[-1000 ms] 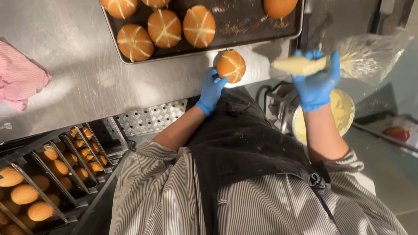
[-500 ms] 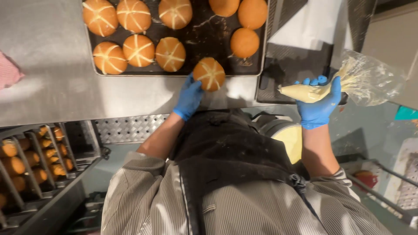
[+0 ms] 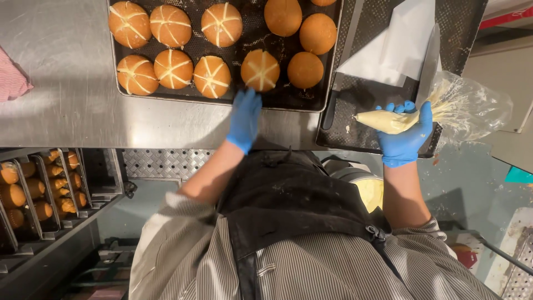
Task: Piping cream or frosting onto cross-cut buns in a bakery kitchen.
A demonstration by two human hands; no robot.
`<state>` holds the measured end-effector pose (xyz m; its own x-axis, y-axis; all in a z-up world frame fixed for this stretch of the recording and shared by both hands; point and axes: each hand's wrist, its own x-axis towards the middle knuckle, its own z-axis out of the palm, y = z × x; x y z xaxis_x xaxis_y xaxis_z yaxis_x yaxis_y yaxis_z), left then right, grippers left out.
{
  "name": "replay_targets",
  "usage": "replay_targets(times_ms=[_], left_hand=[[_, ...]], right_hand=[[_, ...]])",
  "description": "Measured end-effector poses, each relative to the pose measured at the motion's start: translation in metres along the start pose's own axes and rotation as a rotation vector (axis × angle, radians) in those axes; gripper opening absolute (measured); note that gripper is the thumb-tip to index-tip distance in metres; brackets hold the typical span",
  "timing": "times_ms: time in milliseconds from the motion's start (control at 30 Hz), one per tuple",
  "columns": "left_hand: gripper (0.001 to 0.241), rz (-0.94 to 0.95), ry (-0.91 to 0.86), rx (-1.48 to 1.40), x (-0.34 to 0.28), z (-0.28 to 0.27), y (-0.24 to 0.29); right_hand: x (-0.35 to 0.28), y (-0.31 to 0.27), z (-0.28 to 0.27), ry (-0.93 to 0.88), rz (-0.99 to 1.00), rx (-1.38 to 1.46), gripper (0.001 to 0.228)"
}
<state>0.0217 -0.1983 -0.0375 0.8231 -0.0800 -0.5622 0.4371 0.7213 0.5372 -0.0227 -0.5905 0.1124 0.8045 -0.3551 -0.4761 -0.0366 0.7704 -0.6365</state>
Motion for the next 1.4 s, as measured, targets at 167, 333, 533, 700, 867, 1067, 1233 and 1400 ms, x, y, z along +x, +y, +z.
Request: replay_targets(times_ms=[167, 333, 533, 700, 867, 1067, 1233, 1400], left_hand=[[0.076, 0.136, -0.144, 0.780, -0.050, 0.075, 0.003], [0.091, 0.877, -0.511, 1.876, 0.005, 0.169, 0.024], [0.089, 0.474, -0.515, 2.059, 0.037, 0.176, 0.032], [0.089, 0.783, -0.732, 1.863, -0.033, 0.121, 0.061], [0.094, 0.692, -0.929, 1.964, -0.055, 0.032, 0.066], [0.098, 0.605, -0.929, 1.768, -0.047, -0.026, 0.064], [0.083, 0.619, -0.867, 1.544, -0.051, -0.061, 0.071], [0.063, 0.871, -1.002, 1.714, -0.055, -0.066, 0.086]], right_hand=[[0.008, -0.006, -0.019, 0.008, 0.000, 0.046, 0.036], [0.007, -0.006, -0.014, 0.001, 0.005, 0.087, 0.034], [-0.012, 0.005, -0.011, 0.029, -0.029, 0.090, 0.033], [-0.018, 0.010, -0.036, 0.122, -0.042, 0.151, 0.033], [-0.046, 0.019, -0.023, 0.153, -0.027, 0.167, 0.032], [-0.083, 0.049, 0.004, 0.161, -0.070, 0.221, 0.032], [-0.120, 0.092, 0.037, 0.053, -0.161, 0.262, 0.041], [-0.146, 0.143, 0.057, 0.049, -0.158, 0.391, 0.046]])
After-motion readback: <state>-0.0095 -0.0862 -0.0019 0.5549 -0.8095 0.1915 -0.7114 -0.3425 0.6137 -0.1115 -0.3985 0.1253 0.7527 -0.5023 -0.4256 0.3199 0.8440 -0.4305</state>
